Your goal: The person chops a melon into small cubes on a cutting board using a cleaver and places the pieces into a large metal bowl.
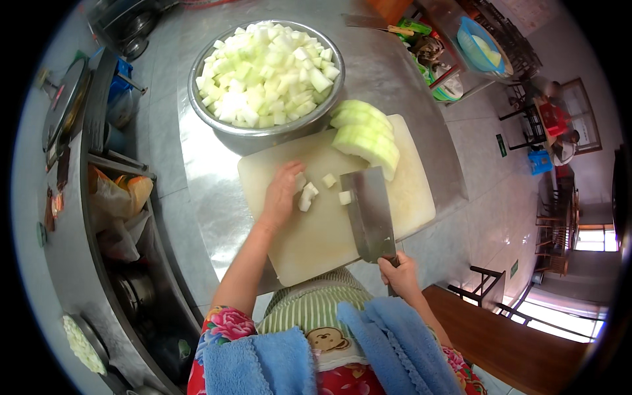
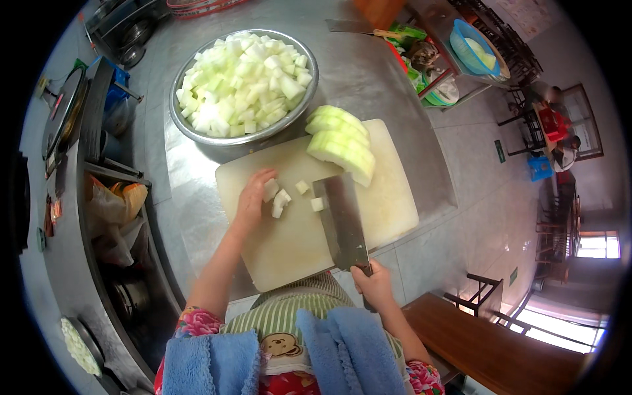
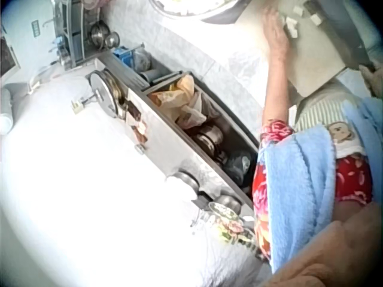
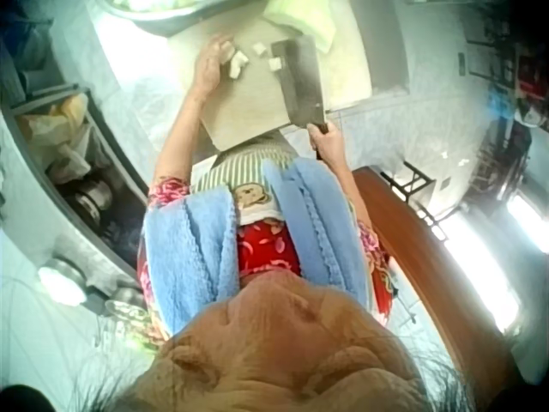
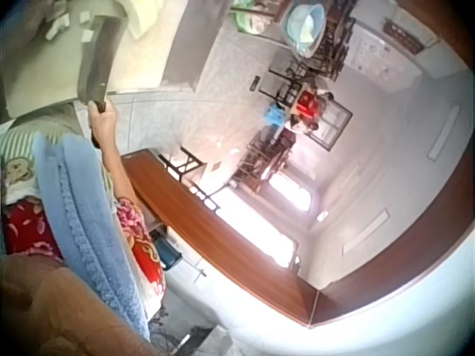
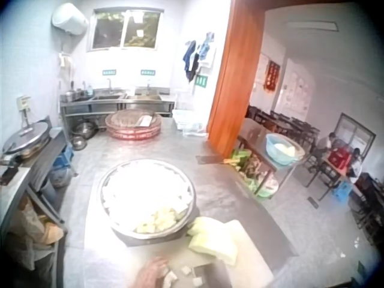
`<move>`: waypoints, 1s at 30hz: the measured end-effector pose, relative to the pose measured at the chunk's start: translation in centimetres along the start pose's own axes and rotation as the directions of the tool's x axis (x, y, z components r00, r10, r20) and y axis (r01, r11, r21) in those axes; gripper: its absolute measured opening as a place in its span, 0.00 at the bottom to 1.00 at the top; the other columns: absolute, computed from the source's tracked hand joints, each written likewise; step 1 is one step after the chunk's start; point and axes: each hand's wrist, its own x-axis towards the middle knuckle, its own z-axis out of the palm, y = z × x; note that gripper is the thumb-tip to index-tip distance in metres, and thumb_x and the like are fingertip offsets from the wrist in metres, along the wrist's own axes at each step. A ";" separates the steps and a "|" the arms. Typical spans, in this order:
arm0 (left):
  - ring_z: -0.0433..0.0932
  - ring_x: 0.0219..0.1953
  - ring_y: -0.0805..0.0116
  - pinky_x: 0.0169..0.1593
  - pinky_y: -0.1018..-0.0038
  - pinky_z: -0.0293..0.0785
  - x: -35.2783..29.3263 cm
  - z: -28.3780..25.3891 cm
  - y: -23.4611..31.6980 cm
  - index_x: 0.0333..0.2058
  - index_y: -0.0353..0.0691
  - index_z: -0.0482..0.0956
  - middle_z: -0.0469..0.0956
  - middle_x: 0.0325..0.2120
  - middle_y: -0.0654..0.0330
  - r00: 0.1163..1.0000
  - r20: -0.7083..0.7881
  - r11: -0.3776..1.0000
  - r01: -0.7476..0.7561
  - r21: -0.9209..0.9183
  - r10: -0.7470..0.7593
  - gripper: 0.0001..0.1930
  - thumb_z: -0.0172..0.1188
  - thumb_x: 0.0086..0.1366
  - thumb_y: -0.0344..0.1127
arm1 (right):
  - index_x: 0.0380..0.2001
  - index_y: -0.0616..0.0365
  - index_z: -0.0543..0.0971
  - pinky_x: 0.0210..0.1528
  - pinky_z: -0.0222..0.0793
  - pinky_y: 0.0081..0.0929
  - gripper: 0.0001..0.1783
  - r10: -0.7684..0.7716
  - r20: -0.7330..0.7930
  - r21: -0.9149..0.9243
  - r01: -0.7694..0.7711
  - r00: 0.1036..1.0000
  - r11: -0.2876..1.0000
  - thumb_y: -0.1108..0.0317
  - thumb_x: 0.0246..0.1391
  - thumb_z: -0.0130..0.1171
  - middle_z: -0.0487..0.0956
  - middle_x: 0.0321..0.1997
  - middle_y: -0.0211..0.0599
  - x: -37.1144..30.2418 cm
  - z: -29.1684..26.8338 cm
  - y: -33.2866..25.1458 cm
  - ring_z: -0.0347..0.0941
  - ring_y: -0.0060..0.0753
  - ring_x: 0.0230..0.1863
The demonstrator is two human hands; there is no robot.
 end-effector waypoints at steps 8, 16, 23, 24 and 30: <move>0.66 0.56 0.45 0.61 0.59 0.60 -0.9 4.1 0.5 0.52 0.33 0.72 0.68 0.54 0.43 0.978 -0.170 0.987 -0.098 0.125 0.119 0.20 0.45 0.69 0.40 | 0.29 0.58 0.67 0.19 0.61 0.26 0.08 0.183 0.242 0.378 -0.267 0.953 0.887 0.71 0.58 0.55 0.67 0.18 0.30 3.0 4.7 1.2 0.62 0.22 0.16; 0.66 0.54 0.45 0.58 0.57 0.62 -1.6 5.4 2.4 0.51 0.39 0.73 0.67 0.54 0.46 0.964 -0.215 0.945 -0.086 0.314 0.159 0.24 0.63 0.55 0.36 | 0.30 0.59 0.67 0.18 0.60 0.24 0.07 0.140 0.357 0.303 -0.256 0.924 0.918 0.72 0.58 0.54 0.66 0.17 0.31 2.7 7.3 -1.8 0.61 0.22 0.15; 0.67 0.54 0.46 0.58 0.58 0.63 4.2 1.2 7.0 0.48 0.39 0.76 0.69 0.53 0.47 0.842 -0.316 0.858 -0.285 0.428 0.437 0.22 0.66 0.52 0.32 | 0.32 0.60 0.68 0.19 0.60 0.22 0.07 -0.056 0.438 0.267 -0.070 0.897 0.961 0.70 0.58 0.55 0.69 0.19 0.30 3.5 6.9 -8.3 0.63 0.19 0.16; 0.67 0.54 0.45 0.58 0.57 0.63 5.6 0.0 7.3 0.47 0.39 0.76 0.69 0.53 0.47 0.821 -0.351 0.847 -0.266 0.461 0.450 0.21 0.66 0.53 0.32 | 0.32 0.60 0.68 0.19 0.60 0.22 0.07 -0.084 0.434 0.267 -0.039 0.897 0.963 0.70 0.58 0.55 0.69 0.19 0.29 4.1 7.3 -9.6 0.63 0.19 0.16; 0.66 0.56 0.45 0.59 0.56 0.60 15.2 -8.5 3.9 0.48 0.39 0.76 0.68 0.54 0.44 0.685 -0.609 0.869 -0.071 0.490 0.399 0.16 0.57 0.62 0.35 | 0.32 0.59 0.68 0.20 0.60 0.20 0.07 -0.182 0.446 0.275 0.060 0.877 0.960 0.70 0.58 0.55 0.69 0.18 0.28 5.7 10.2 -14.6 0.63 0.18 0.16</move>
